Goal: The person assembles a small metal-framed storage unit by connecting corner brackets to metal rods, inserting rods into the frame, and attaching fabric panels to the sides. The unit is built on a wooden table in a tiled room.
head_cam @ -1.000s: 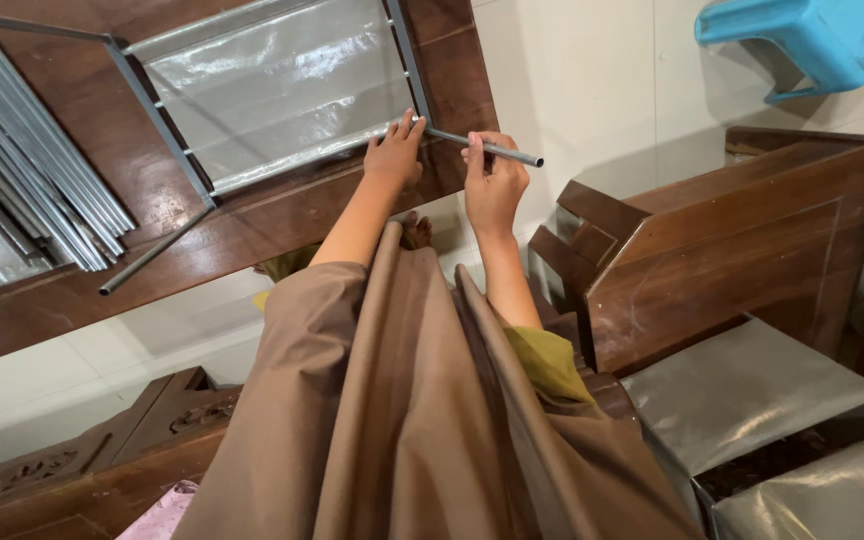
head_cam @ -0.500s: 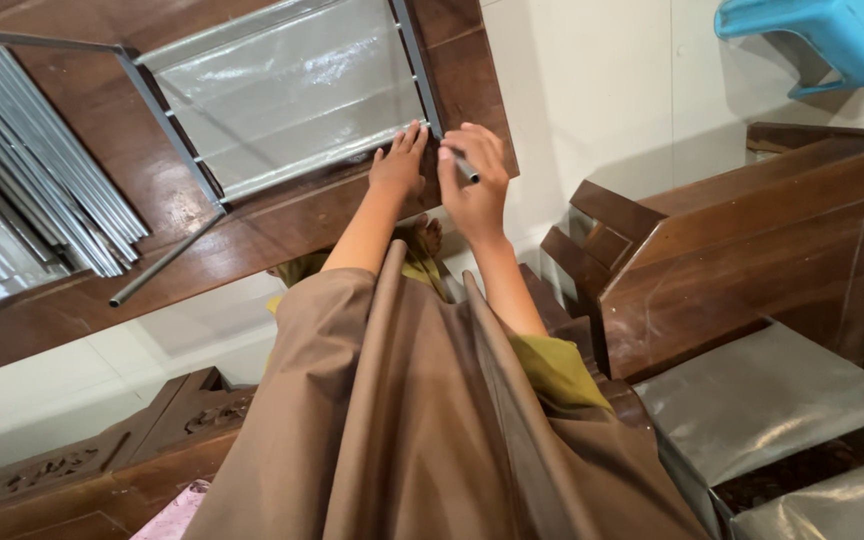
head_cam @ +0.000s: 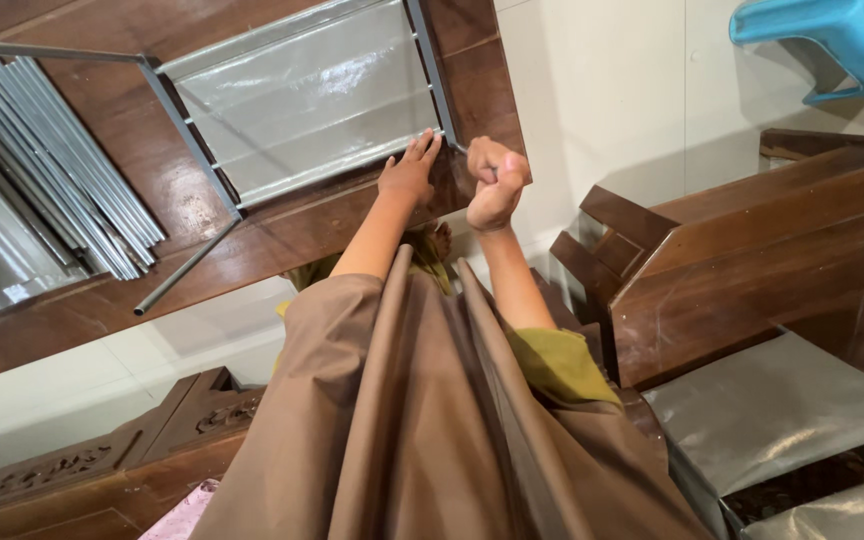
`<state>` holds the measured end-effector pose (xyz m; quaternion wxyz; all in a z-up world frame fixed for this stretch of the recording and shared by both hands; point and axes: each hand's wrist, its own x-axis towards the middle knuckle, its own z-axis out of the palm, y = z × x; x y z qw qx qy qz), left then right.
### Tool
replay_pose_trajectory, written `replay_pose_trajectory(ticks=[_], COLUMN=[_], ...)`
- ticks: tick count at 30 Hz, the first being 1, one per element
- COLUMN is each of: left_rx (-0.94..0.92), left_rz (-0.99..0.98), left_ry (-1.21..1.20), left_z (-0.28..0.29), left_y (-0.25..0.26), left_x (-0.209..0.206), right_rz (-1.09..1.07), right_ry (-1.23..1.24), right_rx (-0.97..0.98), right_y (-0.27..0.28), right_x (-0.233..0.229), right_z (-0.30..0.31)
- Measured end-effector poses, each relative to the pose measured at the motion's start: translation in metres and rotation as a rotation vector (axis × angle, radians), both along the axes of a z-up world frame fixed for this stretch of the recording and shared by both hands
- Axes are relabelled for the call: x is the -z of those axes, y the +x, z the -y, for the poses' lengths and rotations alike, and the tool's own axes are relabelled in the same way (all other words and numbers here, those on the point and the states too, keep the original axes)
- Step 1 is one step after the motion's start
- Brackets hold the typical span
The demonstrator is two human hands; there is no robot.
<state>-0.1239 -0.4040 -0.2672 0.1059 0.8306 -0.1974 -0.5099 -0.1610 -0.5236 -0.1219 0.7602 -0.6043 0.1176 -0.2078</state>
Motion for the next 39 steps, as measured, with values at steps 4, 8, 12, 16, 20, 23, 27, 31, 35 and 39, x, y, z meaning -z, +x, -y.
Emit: replay_pose_trajectory(ticks=[4,8,12,16,20,23,27,31,35,39], left_rx=[-0.011,-0.009,-0.025,-0.018,-0.009,-0.023,-0.01,-0.022,-0.013,-0.022], left_rz=[-0.031,-0.001,-0.014,0.001,-0.008,-0.01,-0.015,-0.011,0.009,0.007], left_ry=[0.031,0.016,0.031,0.028,0.036,0.03,0.034,0.032,0.025,-0.001], left_z=[0.001,0.001,0.003,0.001,0.001,0.004,0.001,0.003,0.004,0.0], left_y=[0.002,0.001,0.001,0.001,0.0,0.004,0.003,0.002,0.004,-0.001], left_x=[-0.002,-0.004,-0.011,-0.014,-0.015,-0.015,-0.013,-0.012,-0.014,-0.013], right_rz=[0.003,-0.029,-0.051,-0.073,-0.068,-0.077,-0.093,-0.052,0.005,-0.028], right_ry=[-0.238,-0.169,0.047,-0.02,-0.017,-0.025,-0.021,-0.089,-0.292,-0.375], right_rx=[-0.328,-0.296,0.141,0.224,0.075,-0.165,-0.37,-0.165,0.15,0.17], right_y=[-0.001,-0.003,-0.01,-0.01,-0.003,-0.003,-0.004,-0.001,-0.001,0.001], right_x=[-0.009,-0.028,-0.045,-0.039,-0.027,-0.029,-0.041,-0.054,-0.068,-0.066], right_z=[0.027,0.023,-0.022,-0.038,-0.018,0.007,0.029,0.005,-0.026,-0.025])
